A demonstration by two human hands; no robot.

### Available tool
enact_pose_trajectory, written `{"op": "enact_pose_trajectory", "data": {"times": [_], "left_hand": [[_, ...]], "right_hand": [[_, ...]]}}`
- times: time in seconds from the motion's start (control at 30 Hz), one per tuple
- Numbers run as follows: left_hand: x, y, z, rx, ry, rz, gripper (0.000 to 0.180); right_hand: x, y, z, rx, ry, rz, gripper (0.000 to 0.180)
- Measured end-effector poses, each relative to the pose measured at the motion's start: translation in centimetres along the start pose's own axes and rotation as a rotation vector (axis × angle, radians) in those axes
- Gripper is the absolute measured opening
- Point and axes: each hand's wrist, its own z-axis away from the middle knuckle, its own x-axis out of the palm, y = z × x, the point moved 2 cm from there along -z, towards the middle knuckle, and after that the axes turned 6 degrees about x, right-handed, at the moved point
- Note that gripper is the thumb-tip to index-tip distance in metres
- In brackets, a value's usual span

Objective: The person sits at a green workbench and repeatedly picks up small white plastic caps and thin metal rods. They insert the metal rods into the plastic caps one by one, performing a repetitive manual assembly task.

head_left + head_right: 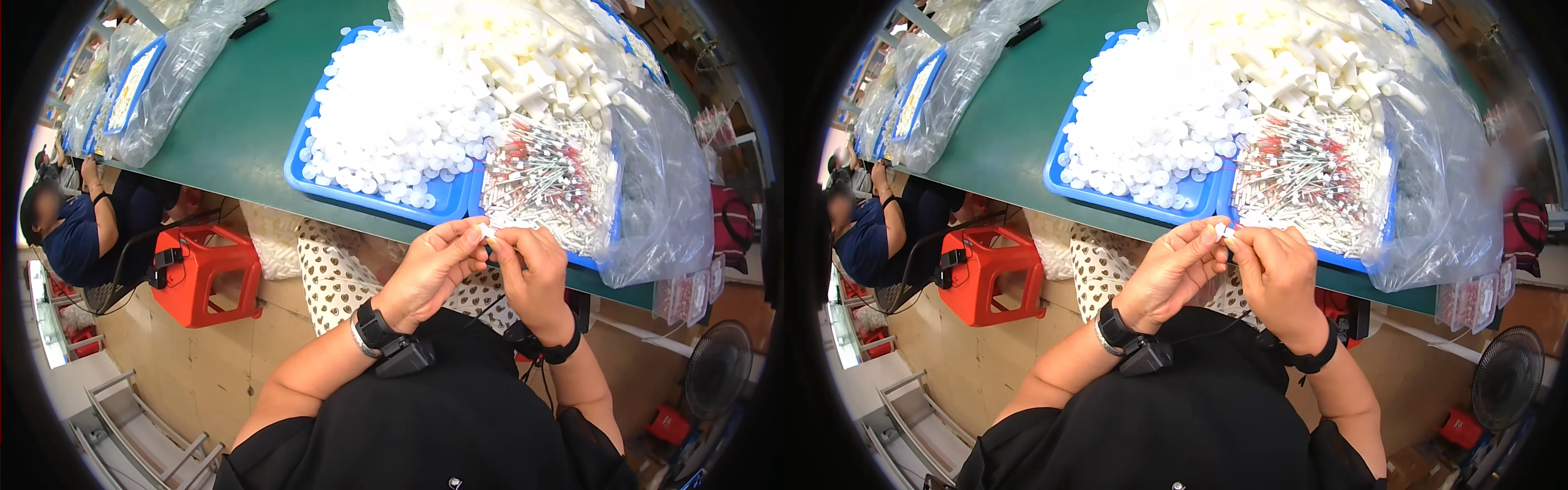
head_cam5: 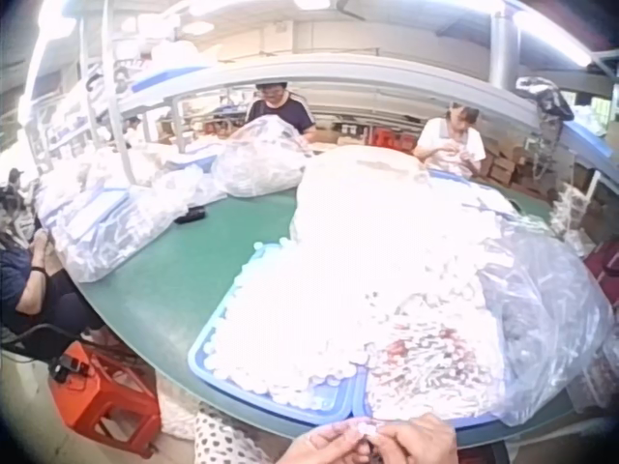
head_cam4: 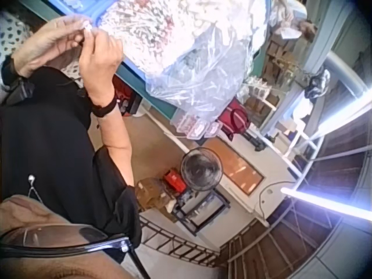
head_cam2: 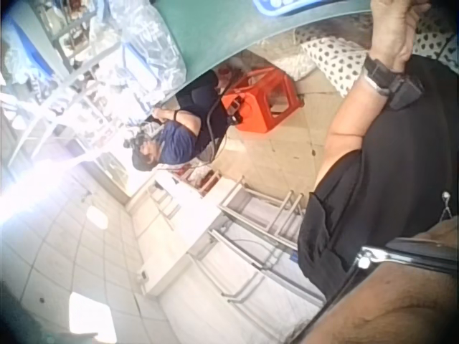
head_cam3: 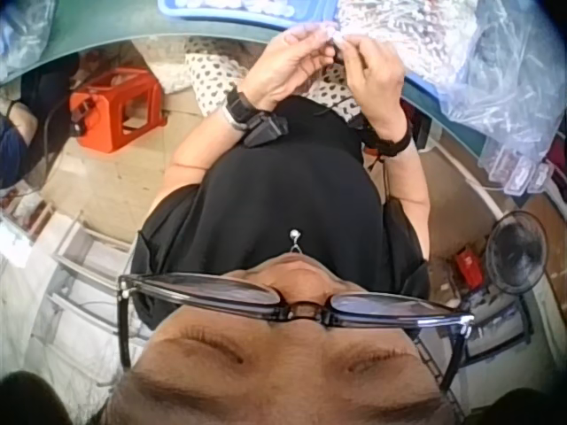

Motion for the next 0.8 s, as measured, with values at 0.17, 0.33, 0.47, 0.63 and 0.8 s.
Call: {"op": "enact_pose_trajectory", "data": {"times": [0.17,0.33,0.47,0.63,0.8], "left_hand": [[-0.3,-1.0,-0.2,-0.037,-0.119,0.154,0.025],[-0.5,-1.3,-0.2,-0.068,-0.049,0.121,0.023],[-0.2,-1.3,-0.2,-0.069,0.026,0.085,0.025],[-0.3,-0.3,0.0,0.010,0.070,-0.044,0.029],[-0.6,1.1,0.1,0.088,0.122,-0.032,0.030]], "right_hand": [[2.0,0.7,1.3,0.570,-0.055,-0.687,0.003],[0.6,0.0,0.5,-0.098,0.050,0.082,0.005],[0.8,0.5,0.9,-0.101,0.069,0.088,0.006],[0.6,1.3,1.2,-0.003,-0.014,-0.019,0.008],[-2.6,4.5,0.4,-0.020,0.043,0.356,0.005]]}}
